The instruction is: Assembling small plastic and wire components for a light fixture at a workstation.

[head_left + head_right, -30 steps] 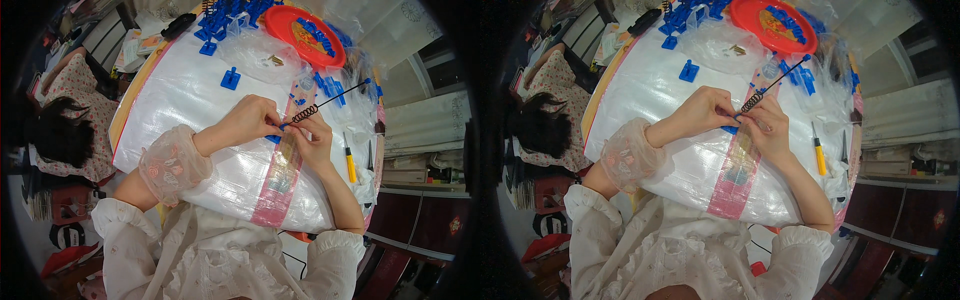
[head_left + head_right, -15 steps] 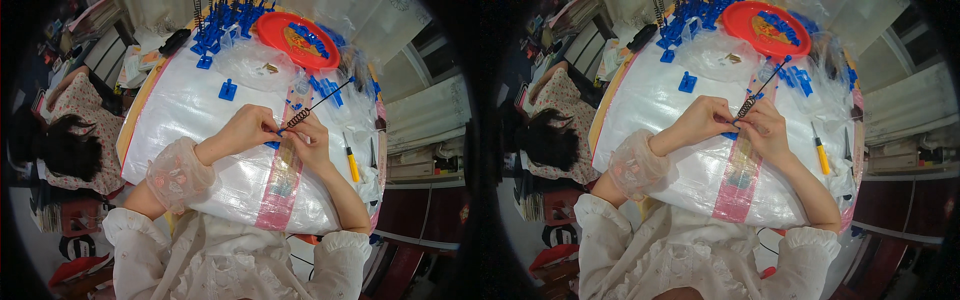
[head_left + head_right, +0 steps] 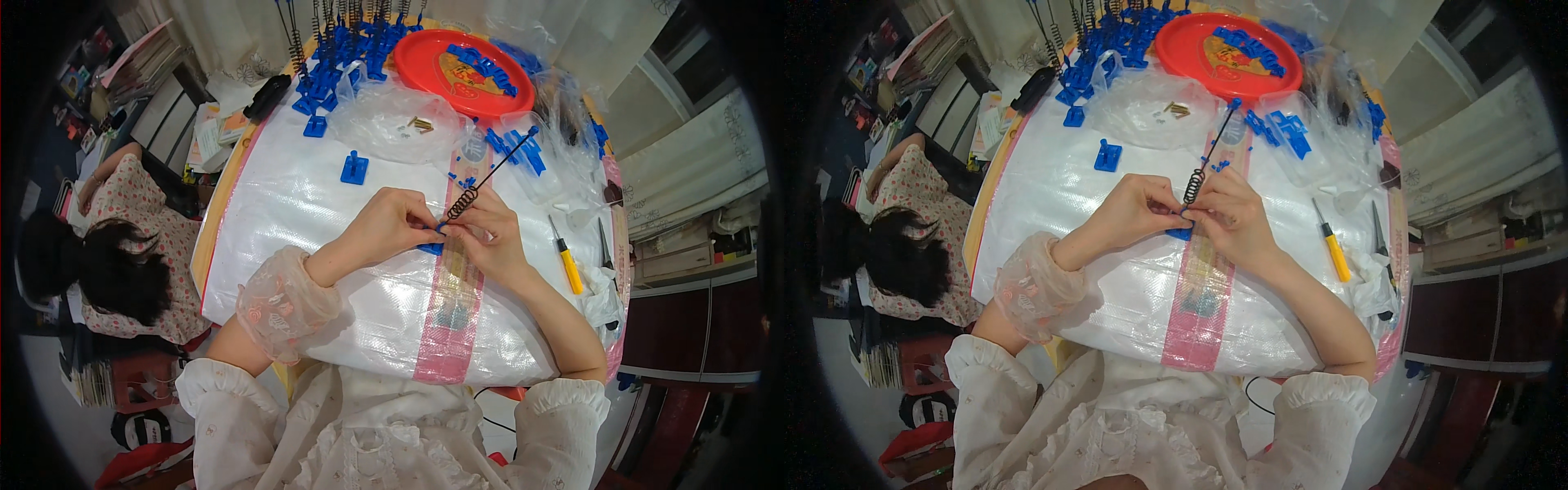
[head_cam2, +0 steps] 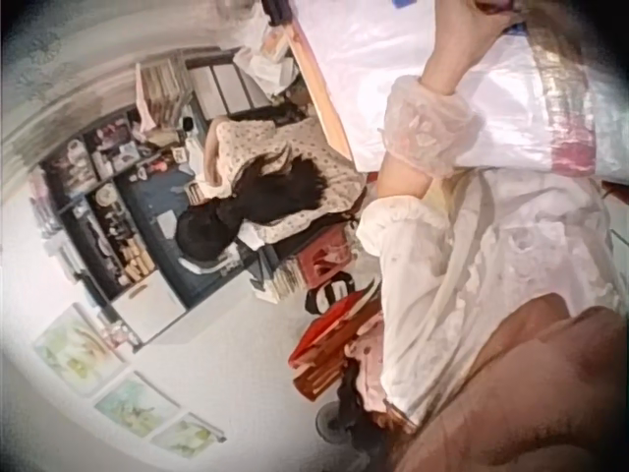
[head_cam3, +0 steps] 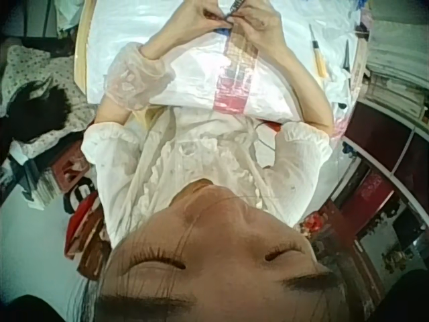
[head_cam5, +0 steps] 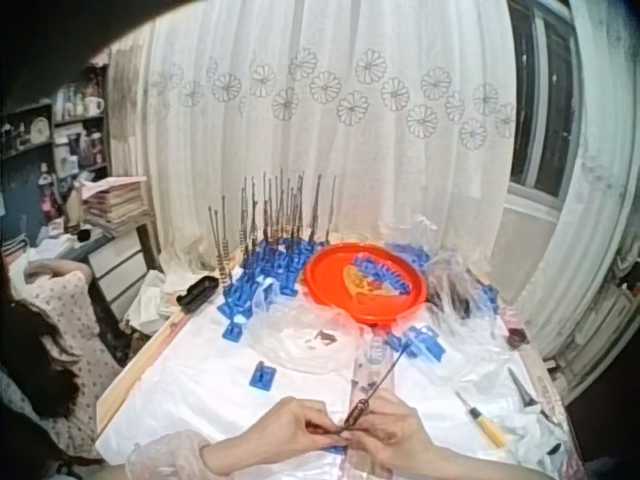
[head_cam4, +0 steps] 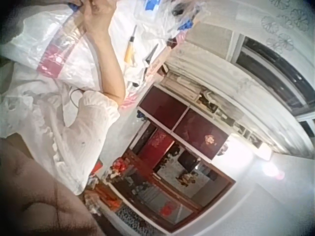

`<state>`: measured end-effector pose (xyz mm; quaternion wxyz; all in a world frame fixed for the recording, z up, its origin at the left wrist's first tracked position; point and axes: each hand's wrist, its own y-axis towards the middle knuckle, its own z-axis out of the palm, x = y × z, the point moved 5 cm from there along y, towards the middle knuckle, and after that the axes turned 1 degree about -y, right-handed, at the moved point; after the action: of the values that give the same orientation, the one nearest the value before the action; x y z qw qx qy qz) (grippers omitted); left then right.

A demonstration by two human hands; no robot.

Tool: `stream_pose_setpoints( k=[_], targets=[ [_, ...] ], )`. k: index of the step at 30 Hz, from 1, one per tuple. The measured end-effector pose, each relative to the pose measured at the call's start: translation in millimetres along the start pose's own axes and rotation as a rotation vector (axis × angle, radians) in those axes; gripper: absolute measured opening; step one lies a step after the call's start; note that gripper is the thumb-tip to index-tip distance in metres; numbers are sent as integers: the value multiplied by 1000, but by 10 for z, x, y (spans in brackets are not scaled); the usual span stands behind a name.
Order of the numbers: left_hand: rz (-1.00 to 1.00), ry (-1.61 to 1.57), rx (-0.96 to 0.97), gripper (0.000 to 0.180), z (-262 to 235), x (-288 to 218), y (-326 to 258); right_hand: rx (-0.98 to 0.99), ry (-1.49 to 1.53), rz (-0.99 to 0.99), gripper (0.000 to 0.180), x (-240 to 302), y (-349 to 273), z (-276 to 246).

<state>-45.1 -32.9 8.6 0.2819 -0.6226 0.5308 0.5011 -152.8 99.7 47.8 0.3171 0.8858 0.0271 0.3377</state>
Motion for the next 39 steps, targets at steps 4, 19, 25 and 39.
stream_pose_setpoints(
  k=[4,19,25,39],
  targets=[
    [-33,-36,16,18,10,6,2,5,9,-13,16,4,6,-3],
    [-74,-41,25,18,20,24,4,-9,6,-24,16,-48,-26,8],
    [-67,-32,35,17,17,12,1,-5,11,-18,15,-41,-28,3],
    [-75,-43,27,18,29,35,-6,-3,32,-12,16,-37,-40,10]
  ],
)
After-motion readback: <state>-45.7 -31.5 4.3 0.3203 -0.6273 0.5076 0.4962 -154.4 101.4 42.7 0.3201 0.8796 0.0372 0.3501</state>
